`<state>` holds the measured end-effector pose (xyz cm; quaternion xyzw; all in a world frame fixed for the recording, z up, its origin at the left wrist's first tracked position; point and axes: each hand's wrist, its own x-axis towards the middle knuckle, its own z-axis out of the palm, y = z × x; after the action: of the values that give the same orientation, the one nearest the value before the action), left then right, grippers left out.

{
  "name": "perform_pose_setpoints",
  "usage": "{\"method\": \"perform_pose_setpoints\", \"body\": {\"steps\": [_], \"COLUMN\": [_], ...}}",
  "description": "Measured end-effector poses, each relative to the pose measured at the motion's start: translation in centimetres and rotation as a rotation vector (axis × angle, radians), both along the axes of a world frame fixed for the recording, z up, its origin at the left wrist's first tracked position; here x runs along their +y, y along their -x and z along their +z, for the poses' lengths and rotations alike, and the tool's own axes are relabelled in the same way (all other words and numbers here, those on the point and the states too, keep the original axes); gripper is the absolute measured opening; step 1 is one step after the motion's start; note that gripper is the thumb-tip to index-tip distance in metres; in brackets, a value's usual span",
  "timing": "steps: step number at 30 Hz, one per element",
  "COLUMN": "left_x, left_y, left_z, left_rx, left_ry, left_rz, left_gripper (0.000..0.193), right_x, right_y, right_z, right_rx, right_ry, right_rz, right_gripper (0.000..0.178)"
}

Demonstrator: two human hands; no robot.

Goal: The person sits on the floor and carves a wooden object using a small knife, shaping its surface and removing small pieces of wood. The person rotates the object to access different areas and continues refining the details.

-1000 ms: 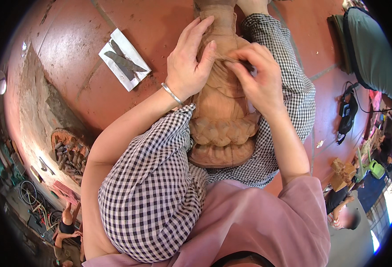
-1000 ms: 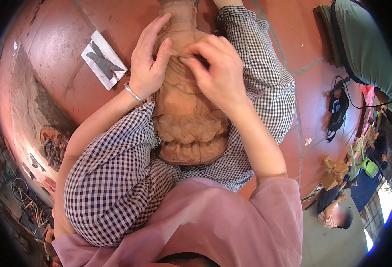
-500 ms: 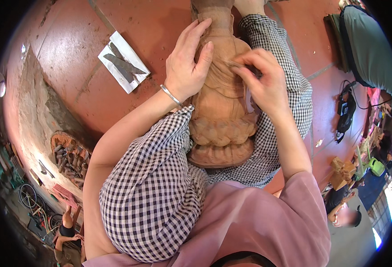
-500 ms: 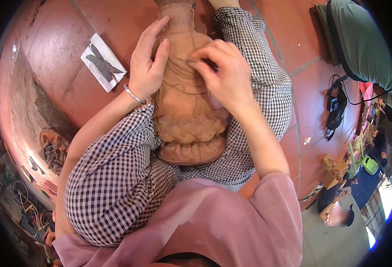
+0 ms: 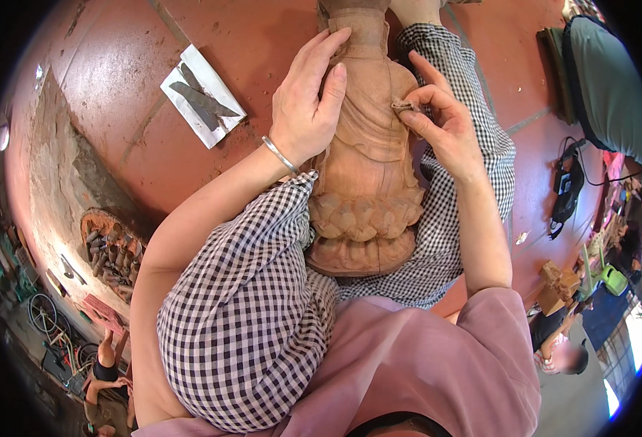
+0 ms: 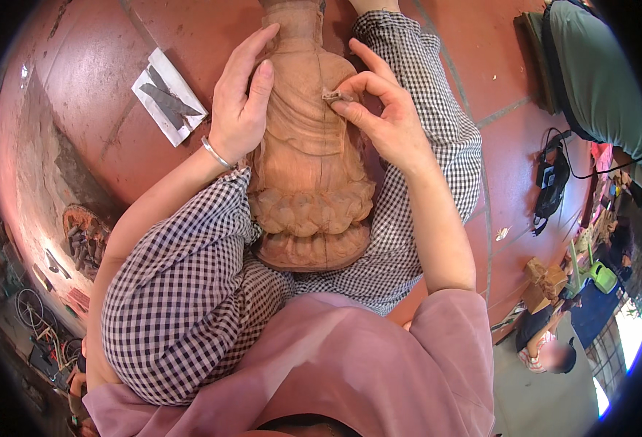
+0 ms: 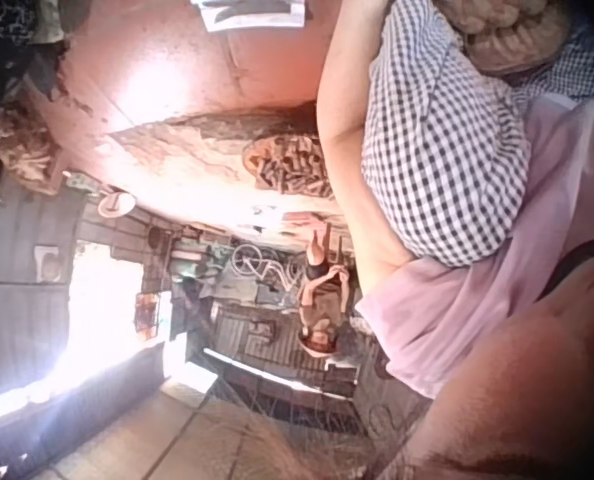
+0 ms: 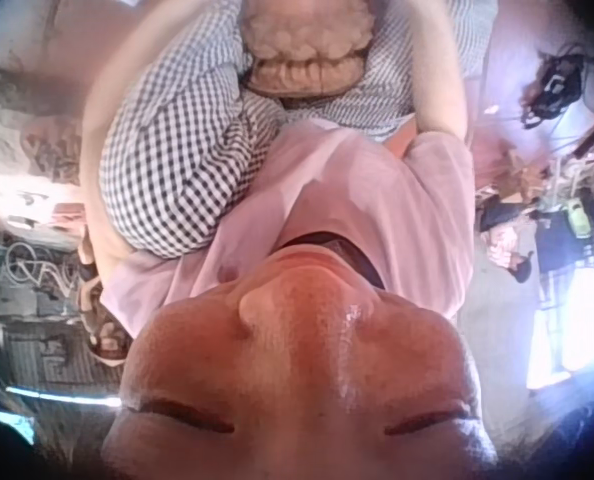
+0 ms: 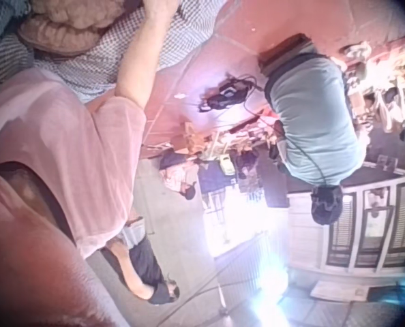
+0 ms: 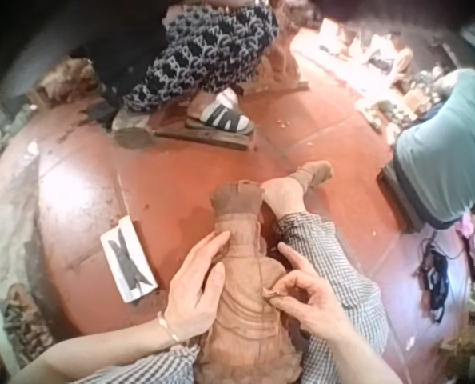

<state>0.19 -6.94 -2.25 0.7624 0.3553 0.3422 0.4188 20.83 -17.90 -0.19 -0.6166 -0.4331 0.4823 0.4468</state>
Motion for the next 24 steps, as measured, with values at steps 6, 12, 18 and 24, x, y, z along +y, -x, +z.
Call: {"method": "perform_pose_setpoints", "body": {"steps": [6,12,18,24], "left_x": [0.1,0.0,0.2,0.2], "left_y": [0.0,0.1,0.0,-0.1], "left_z": [-0.4,-0.5,-0.6,-0.8], "left_rx": [-0.059,-0.086,-0.099,-0.094], "left_ry": [0.053,0.089,0.100,0.092], "left_rz": [0.028,0.043,0.036,0.048], "left_gripper": [0.044,0.045,0.046,0.046], "right_x": [1.3,1.6,1.6,1.2], "right_y": [-1.3,-1.6,-1.6,0.2], "right_z": [1.2,1.1,1.2,1.2], "right_rx": [-0.147,-0.141,-0.212,-0.126], "right_ry": [-0.071,-0.095,-0.112,-0.065], "right_rz": [0.188,0.222,0.257,0.053], "right_gripper": [0.013,0.014,0.014,0.012]}}
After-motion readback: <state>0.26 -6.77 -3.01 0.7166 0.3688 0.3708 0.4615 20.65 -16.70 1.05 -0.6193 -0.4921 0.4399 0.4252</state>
